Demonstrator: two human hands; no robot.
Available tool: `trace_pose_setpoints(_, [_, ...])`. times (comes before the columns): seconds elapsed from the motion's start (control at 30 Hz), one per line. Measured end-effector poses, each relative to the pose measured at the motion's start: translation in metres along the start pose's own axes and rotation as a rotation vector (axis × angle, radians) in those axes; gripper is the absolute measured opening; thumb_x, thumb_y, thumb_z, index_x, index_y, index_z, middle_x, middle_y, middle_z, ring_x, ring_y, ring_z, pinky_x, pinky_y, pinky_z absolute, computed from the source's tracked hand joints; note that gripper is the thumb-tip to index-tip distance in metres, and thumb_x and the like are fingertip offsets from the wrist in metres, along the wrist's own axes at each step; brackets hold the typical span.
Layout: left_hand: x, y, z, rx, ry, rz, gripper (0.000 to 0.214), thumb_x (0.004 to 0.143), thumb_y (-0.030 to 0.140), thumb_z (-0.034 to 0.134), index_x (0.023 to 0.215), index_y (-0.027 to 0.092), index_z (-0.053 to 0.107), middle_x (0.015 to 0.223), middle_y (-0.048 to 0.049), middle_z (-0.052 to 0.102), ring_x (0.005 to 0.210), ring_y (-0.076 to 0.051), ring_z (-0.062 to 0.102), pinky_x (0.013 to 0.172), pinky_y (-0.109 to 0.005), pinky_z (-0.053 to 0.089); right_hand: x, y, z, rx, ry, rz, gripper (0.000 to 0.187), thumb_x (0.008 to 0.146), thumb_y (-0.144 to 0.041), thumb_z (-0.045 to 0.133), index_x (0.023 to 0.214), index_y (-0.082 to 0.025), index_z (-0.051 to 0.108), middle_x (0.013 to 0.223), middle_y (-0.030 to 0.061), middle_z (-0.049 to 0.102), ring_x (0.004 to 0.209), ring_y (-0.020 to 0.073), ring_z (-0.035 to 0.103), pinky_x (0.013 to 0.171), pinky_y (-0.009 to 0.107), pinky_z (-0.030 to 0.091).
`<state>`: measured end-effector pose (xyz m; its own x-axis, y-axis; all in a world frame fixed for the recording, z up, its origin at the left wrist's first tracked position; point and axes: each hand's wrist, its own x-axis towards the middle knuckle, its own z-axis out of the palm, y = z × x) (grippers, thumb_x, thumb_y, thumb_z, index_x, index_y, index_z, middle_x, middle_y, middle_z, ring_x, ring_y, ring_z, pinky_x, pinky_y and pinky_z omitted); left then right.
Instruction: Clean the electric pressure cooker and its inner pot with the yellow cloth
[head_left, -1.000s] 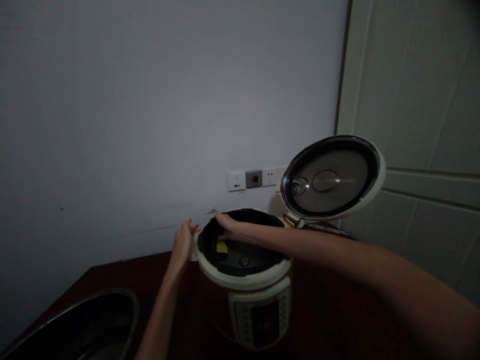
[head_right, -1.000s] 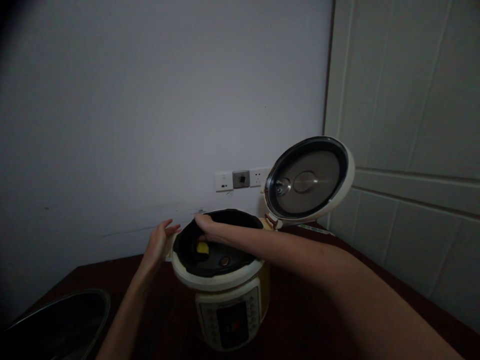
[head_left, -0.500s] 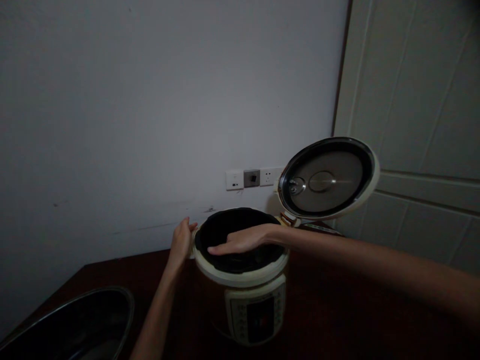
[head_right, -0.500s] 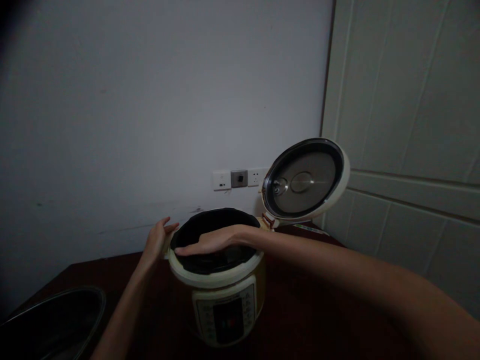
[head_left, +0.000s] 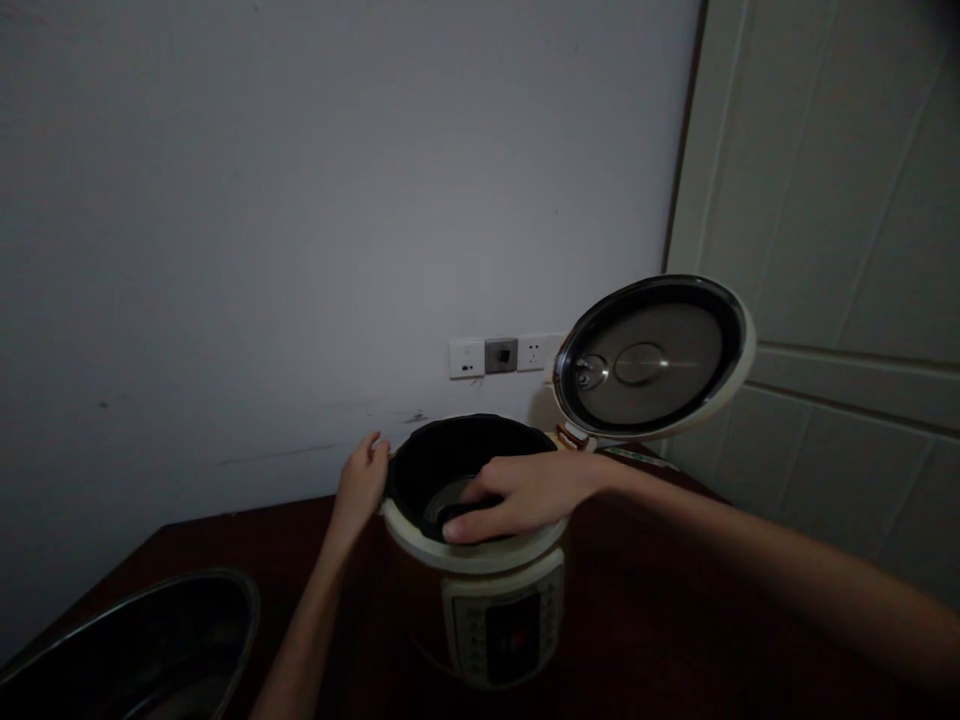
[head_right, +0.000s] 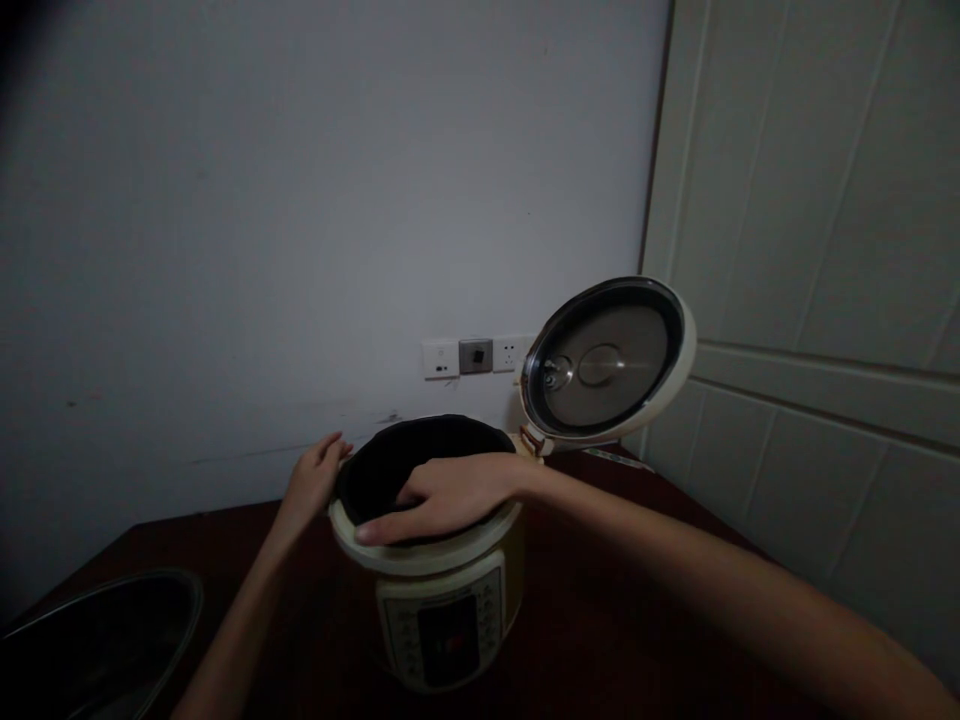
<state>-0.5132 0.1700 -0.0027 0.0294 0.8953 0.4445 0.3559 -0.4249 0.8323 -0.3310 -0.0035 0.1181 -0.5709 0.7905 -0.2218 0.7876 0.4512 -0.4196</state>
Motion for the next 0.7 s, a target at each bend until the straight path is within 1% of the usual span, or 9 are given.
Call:
trace_pose_setpoints(0.07, [-0.003, 0.004, -0.001, 0.078, -0.017, 0.014, 0.051, 0.082, 0.039, 0.039, 0.117, 0.007, 0.057, 0.114, -0.0174, 0.064, 0.107, -0.024, 0.06, 0.094, -0.035, 0.043, 0.007, -0.014, 0.013, -0.053, 0.132, -0.044, 0.071, 0.087, -0.066, 0.022, 0.083, -0.011, 0.066, 0.067, 0.0032, 0.06, 0.057, 0.0105, 0.053, 0.053, 0.022, 0.039])
trace_pose_setpoints(0.13, [-0.006, 0.009, -0.003, 0.162, -0.031, 0.046, 0.048, 0.082, 0.038, 0.038, 0.11, 0.009, 0.063, 0.114, -0.0156, 0.064, 0.108, -0.025, 0.059, 0.095, -0.036, 0.042, 0.017, -0.024, 0.032, -0.171, 0.307, -0.051, 0.069, 0.089, -0.064, 0.021, 0.087, -0.012, 0.066, 0.068, 0.006, 0.063, 0.059, 0.0138, 0.057, 0.055, 0.025, 0.042])
trace_pose_setpoints(0.23, [-0.011, 0.017, -0.007, 0.24, -0.037, 0.084, 0.044, 0.079, 0.037, 0.042, 0.106, 0.012, 0.066, 0.107, -0.0132, 0.068, 0.103, -0.027, 0.061, 0.092, -0.037, 0.044, 0.032, -0.03, 0.063, -0.38, 0.57, -0.068, 0.058, 0.087, -0.058, 0.039, 0.101, -0.007, 0.062, 0.084, 0.0143, 0.066, 0.076, 0.0227, 0.062, 0.065, 0.032, 0.048])
trace_pose_setpoints(0.3, [-0.011, 0.02, -0.008, 0.216, -0.073, 0.096, 0.043, 0.075, 0.036, 0.047, 0.106, 0.013, 0.066, 0.101, -0.0117, 0.07, 0.098, -0.026, 0.064, 0.087, -0.034, 0.048, 0.038, -0.027, 0.078, -0.445, 0.657, -0.137, 0.054, 0.084, -0.049, 0.053, 0.112, -0.003, 0.055, 0.101, 0.0182, 0.064, 0.094, 0.0269, 0.06, 0.076, 0.035, 0.05])
trace_pose_setpoints(0.4, [-0.01, 0.02, -0.009, 0.164, -0.114, 0.101, 0.042, 0.072, 0.034, 0.05, 0.104, 0.013, 0.067, 0.097, -0.0096, 0.072, 0.089, -0.024, 0.066, 0.079, -0.03, 0.051, 0.039, -0.016, 0.087, -0.507, 0.667, -0.225, 0.06, 0.08, -0.041, 0.062, 0.123, -0.002, 0.046, 0.121, 0.022, 0.055, 0.113, 0.0292, 0.051, 0.087, 0.038, 0.048])
trace_pose_setpoints(0.47, [-0.009, 0.019, -0.009, 0.174, -0.098, 0.107, 0.041, 0.072, 0.032, 0.048, 0.103, 0.013, 0.068, 0.098, -0.0095, 0.071, 0.088, -0.023, 0.067, 0.078, -0.03, 0.051, 0.036, -0.009, 0.086, -0.545, 0.64, -0.235, 0.065, 0.078, -0.043, 0.063, 0.126, -0.004, 0.043, 0.129, 0.0236, 0.048, 0.115, 0.0306, 0.05, 0.087, 0.041, 0.049])
trace_pose_setpoints(0.53, [-0.008, 0.016, -0.008, 0.19, -0.079, 0.123, 0.041, 0.073, 0.033, 0.047, 0.102, 0.013, 0.068, 0.099, -0.0101, 0.071, 0.087, -0.023, 0.066, 0.078, -0.031, 0.05, 0.03, -0.004, 0.083, -0.567, 0.608, -0.21, 0.06, 0.08, -0.037, 0.062, 0.128, -0.006, 0.042, 0.128, 0.0218, 0.05, 0.11, 0.0296, 0.055, 0.084, 0.041, 0.051])
trace_pose_setpoints(0.6, [-0.008, 0.013, -0.007, 0.185, -0.074, 0.141, 0.041, 0.074, 0.033, 0.045, 0.1, 0.012, 0.069, 0.099, -0.0107, 0.071, 0.087, -0.023, 0.066, 0.079, -0.032, 0.05, 0.02, 0.001, 0.08, -0.573, 0.582, -0.163, 0.048, 0.084, -0.022, 0.056, 0.127, -0.007, 0.043, 0.122, 0.019, 0.056, 0.105, 0.0264, 0.059, 0.081, 0.039, 0.053])
trace_pose_setpoints(0.7, [-0.008, 0.011, -0.007, 0.146, -0.096, 0.149, 0.04, 0.073, 0.032, 0.045, 0.099, 0.012, 0.069, 0.1, -0.0103, 0.071, 0.088, -0.023, 0.065, 0.079, -0.031, 0.049, -0.006, 0.01, 0.073, -0.587, 0.542, -0.166, 0.042, 0.085, -0.008, 0.047, 0.127, -0.007, 0.046, 0.119, 0.0186, 0.059, 0.108, 0.0237, 0.059, 0.085, 0.039, 0.052])
